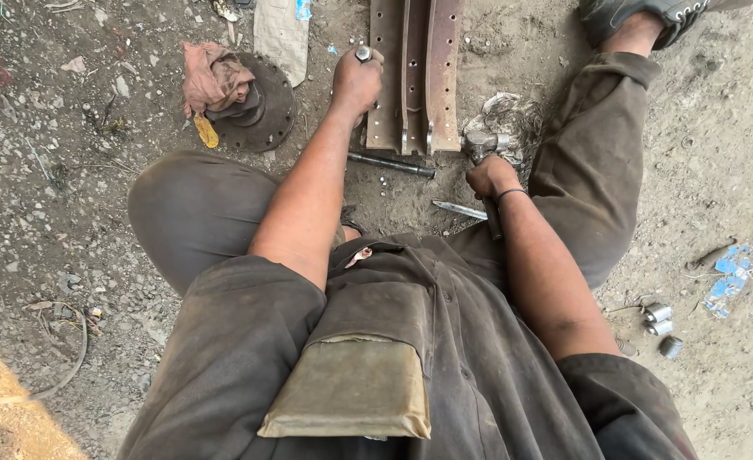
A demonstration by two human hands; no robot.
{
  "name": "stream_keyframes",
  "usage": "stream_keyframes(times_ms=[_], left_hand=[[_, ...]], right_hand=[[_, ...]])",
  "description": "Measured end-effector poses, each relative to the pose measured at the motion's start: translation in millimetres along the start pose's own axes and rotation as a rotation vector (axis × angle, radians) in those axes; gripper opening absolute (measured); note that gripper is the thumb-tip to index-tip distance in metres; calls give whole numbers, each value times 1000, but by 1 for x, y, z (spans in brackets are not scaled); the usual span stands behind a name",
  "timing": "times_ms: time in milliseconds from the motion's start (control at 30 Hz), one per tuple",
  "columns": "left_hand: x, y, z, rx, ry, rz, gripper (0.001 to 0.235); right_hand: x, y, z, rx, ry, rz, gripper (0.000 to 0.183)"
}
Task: The person sits on the ground and uses a hammer and punch to drive pins into a brake shoe assembly. They repeatedly align the components and strike the pins to secure them, occasionally adjusting the parts with their hands.
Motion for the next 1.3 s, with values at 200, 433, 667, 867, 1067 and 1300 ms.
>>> stream_keyframes(times_ms=[200,433,667,867,1067,1300], left_hand=[[-1,1,0,27,75,-46,13],[-2,2,8,-30,-78,-87,16],[0,-3,7,-28,-14,-78,16],[-1,-11,0,-39,-152,-54,16],[-12,-22,-2,-99,-216,-41,16],[-19,-20,0,-144,-321,-14,14]], right_hand=[[-2,-3,1,7,58,-2,29],[-23,-44,18,-35,-29,-102,28],[-21,-55,26,33,-70,29,25],[33,34,15,120,-833,216,17],[129,184,-39,607,-1077,376,20],[228,283,-116,1208,-231,1260,27]])
Point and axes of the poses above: each hand's wrist, its own y-axis away from the middle knuckle, its own x-axis out of the back of the hand, z = x × y, the point moved 7 cm from there along -y, towards the middle knuckle, and after that the axes turned 1 degree about y, right-handed, at the moved point
